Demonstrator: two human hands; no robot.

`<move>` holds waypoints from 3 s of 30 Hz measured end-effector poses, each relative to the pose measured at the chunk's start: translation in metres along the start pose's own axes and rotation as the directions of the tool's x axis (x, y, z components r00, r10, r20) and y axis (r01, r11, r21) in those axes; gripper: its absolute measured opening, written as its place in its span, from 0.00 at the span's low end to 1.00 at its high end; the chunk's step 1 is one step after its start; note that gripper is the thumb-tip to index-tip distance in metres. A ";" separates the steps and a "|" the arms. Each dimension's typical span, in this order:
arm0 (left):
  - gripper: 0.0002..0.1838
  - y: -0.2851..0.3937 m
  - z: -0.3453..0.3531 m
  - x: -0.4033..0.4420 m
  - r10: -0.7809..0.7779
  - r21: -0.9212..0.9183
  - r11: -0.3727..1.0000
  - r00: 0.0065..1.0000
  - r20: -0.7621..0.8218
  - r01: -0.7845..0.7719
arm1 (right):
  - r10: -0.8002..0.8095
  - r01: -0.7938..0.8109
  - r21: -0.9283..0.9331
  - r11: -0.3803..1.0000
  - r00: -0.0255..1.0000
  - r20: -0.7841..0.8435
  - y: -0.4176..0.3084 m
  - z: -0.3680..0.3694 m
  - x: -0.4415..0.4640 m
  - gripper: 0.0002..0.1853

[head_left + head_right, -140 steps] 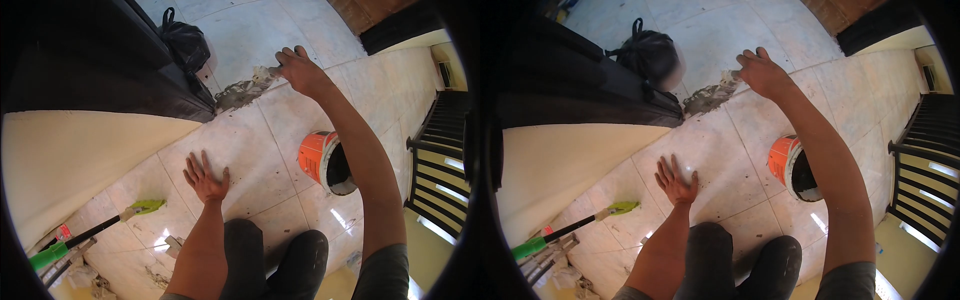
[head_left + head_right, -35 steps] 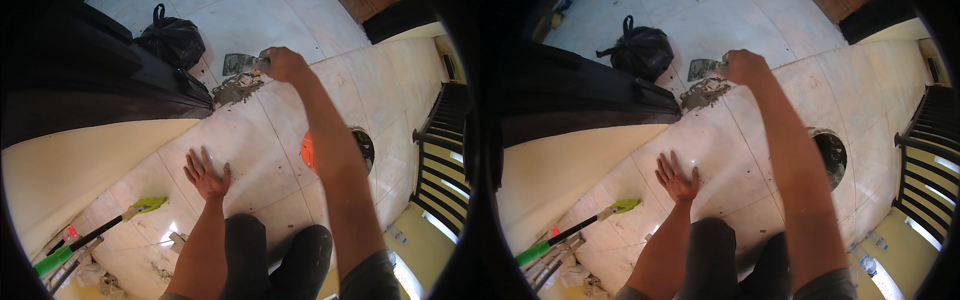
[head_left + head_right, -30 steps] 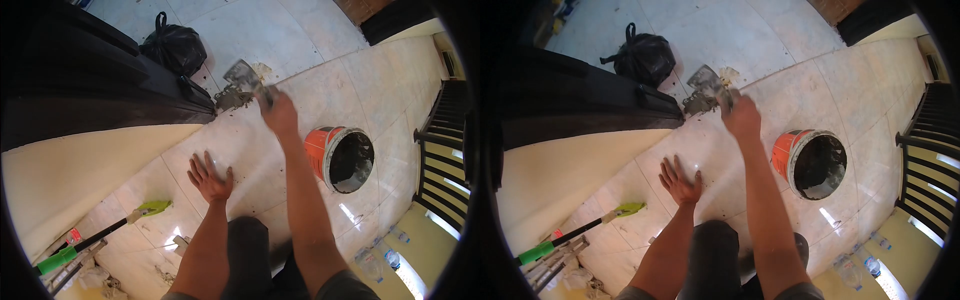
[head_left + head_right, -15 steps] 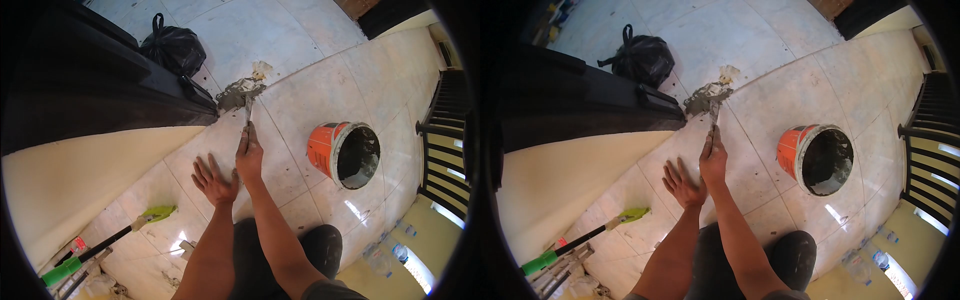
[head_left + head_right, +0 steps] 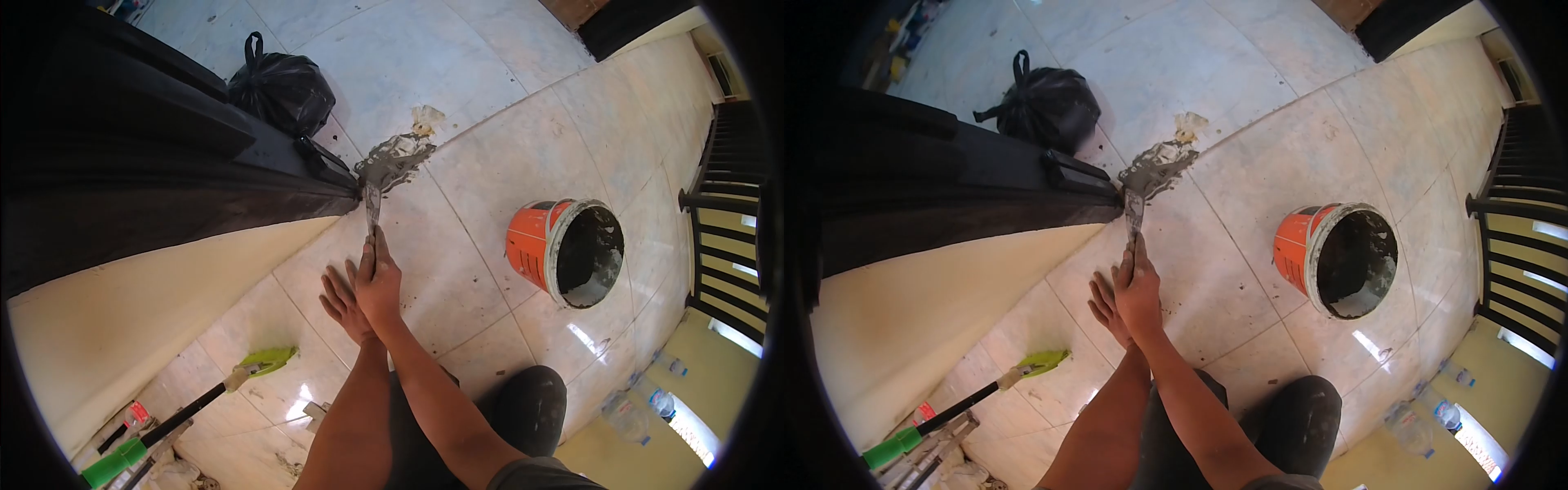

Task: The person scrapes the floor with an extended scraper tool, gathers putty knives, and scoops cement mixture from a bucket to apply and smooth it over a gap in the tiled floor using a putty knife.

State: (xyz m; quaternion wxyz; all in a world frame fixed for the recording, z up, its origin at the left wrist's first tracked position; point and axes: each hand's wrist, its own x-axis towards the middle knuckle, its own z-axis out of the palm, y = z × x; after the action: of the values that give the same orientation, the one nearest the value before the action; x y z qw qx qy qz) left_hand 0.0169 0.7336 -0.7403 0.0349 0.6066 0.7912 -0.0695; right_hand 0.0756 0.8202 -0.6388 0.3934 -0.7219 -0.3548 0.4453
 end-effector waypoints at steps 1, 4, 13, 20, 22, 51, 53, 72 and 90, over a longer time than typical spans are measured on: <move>0.39 -0.001 0.001 0.000 0.002 0.002 1.000 1.000 -0.003 -0.002 | -0.001 0.001 0.004 1.000 1.000 -0.001 0.012 0.007 -0.003 0.23; 0.39 0.003 -0.005 -0.002 -0.022 -0.050 0.998 1.000 0.018 0.023 | -0.255 0.266 0.011 0.964 0.935 -0.245 0.042 0.016 -0.007 0.24; 0.55 0.009 -0.044 0.003 -0.004 -0.286 0.958 0.999 0.042 0.016 | 0.207 -0.210 0.663 0.718 0.975 0.084 0.010 -0.036 0.033 0.15; 0.57 0.008 -0.047 0.000 0.022 -0.294 0.956 0.999 0.034 -0.011 | -0.465 0.418 -0.217 0.882 0.846 -0.260 0.062 -0.035 0.071 0.25; 0.57 0.009 -0.047 0.000 0.021 -0.295 0.956 0.999 0.031 -0.011 | -0.417 0.341 -0.331 0.880 0.887 -0.195 0.062 -0.038 0.066 0.26; 0.56 0.008 -0.045 0.001 0.024 -0.293 0.956 0.999 0.042 -0.011 | -0.294 0.061 -0.793 0.606 0.944 -0.152 0.029 -0.065 0.080 0.30; 0.56 0.008 -0.045 0.001 0.024 -0.296 0.955 0.999 0.038 -0.011 | -0.292 0.044 -0.802 0.595 0.942 -0.165 0.031 -0.077 0.074 0.30; 0.56 0.009 -0.050 0.002 0.016 -0.265 0.964 0.998 0.067 0.003 | -0.399 0.210 -0.805 0.555 0.916 -0.036 0.023 -0.084 0.078 0.24; 0.56 0.008 -0.043 0.000 0.020 -0.277 0.961 0.999 0.033 -0.011 | -0.344 0.369 -0.861 0.349 0.906 0.249 -0.051 -0.103 0.088 0.08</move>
State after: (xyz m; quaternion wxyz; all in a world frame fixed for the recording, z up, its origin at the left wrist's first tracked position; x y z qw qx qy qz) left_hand 0.0259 0.7427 -0.6980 0.1340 0.6006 0.7876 0.0315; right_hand 0.1930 0.8926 -0.5952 0.0347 -0.7180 -0.6877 0.1019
